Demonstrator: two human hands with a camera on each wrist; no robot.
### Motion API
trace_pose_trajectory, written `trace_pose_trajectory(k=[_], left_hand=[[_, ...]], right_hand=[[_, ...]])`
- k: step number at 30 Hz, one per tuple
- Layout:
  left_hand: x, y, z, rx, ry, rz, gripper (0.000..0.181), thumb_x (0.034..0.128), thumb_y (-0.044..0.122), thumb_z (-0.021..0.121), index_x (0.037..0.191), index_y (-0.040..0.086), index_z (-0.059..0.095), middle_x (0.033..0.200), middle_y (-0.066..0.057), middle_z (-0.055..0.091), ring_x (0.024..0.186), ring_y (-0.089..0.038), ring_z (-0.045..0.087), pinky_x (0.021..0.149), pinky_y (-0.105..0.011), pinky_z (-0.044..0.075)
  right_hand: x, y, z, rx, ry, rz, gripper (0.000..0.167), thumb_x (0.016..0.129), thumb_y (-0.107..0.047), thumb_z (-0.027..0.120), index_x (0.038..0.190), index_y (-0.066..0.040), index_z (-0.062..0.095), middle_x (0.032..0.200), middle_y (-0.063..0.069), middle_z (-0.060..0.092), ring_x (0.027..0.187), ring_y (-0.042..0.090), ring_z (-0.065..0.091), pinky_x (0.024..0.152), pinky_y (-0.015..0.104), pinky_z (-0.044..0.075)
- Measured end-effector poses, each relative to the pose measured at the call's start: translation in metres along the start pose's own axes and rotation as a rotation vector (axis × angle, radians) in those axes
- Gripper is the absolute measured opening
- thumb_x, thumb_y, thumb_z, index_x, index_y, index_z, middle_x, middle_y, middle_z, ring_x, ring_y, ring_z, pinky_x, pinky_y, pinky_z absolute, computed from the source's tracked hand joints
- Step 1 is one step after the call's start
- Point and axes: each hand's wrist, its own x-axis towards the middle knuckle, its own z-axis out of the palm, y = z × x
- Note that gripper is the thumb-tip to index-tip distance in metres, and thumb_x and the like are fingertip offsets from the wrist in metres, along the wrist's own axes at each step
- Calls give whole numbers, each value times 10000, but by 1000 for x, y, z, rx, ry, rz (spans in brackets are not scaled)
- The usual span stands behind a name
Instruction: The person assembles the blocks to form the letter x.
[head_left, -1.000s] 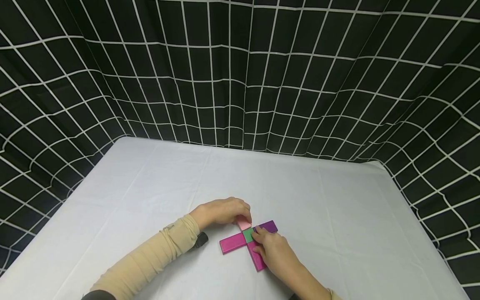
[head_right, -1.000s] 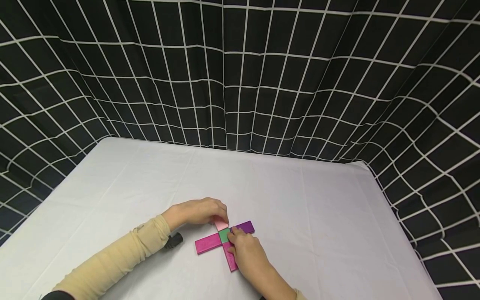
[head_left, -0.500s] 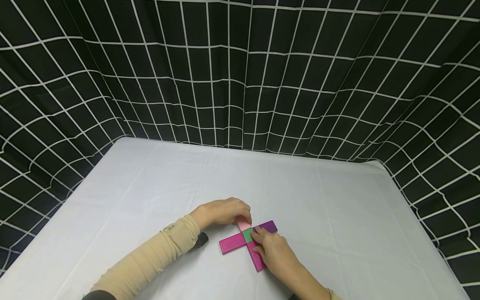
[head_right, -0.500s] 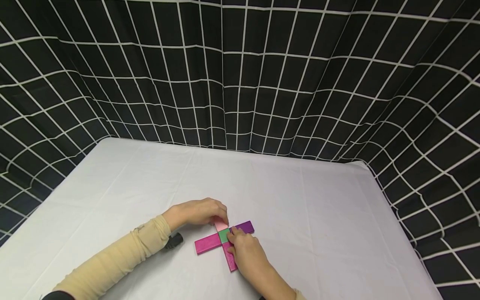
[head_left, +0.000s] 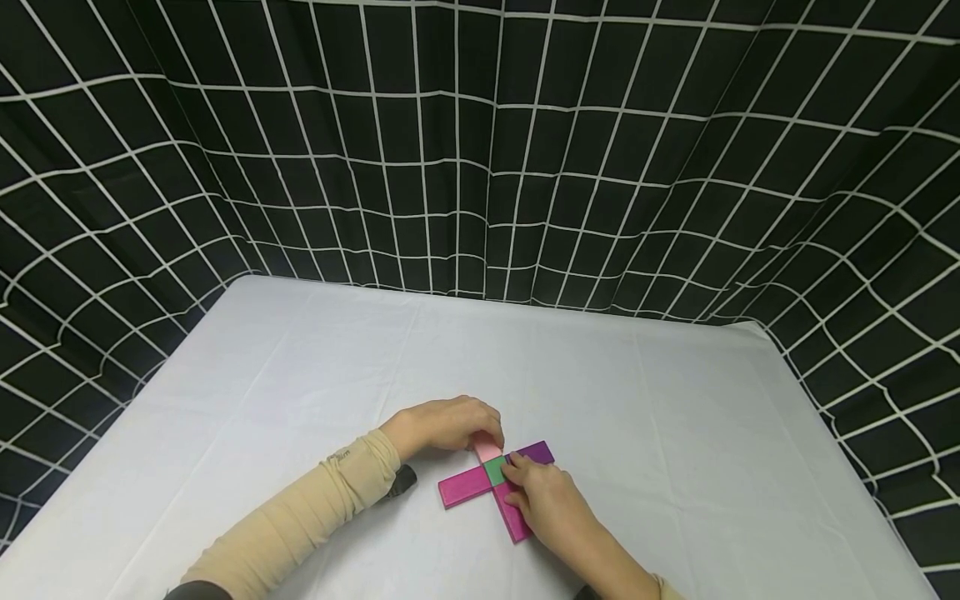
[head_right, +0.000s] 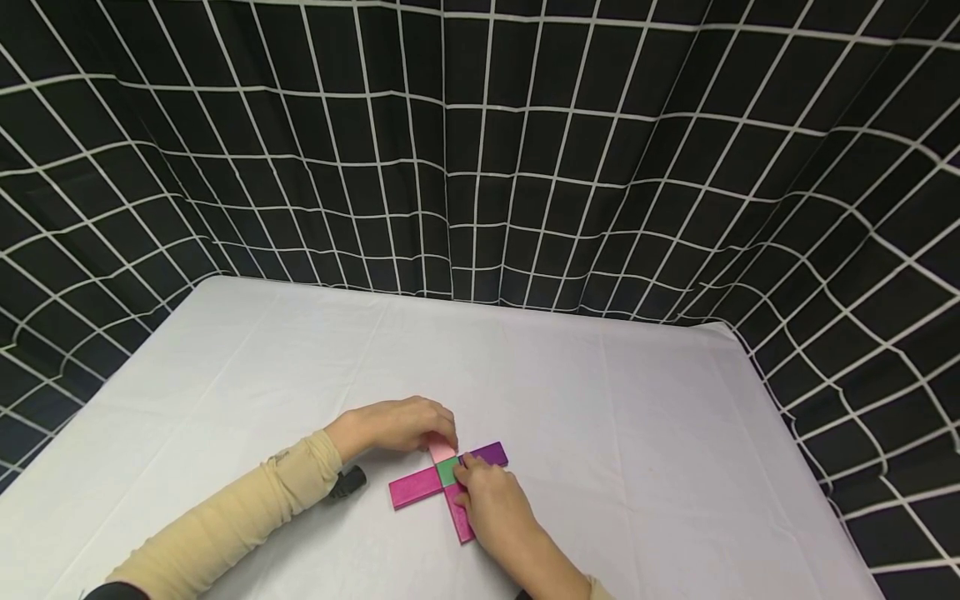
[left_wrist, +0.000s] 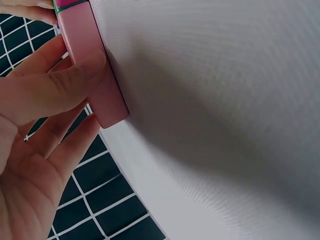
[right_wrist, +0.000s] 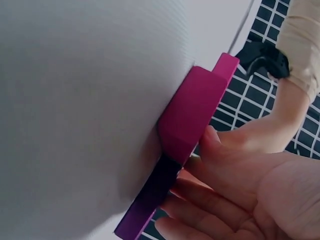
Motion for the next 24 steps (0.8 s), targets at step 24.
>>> trace_pose_trajectory(k=[24], left_hand=[[-41, -12, -16, 159, 250, -269, 716, 754, 472, 787, 1361, 164, 563, 1351, -36, 567, 1365, -283, 383, 1135, -568, 187]], right_hand=[[3, 11, -18, -5, 117, 35, 406, 789, -214, 802, 1144, -37, 713, 1215, 140, 658, 1226, 384, 532, 928, 541, 473]])
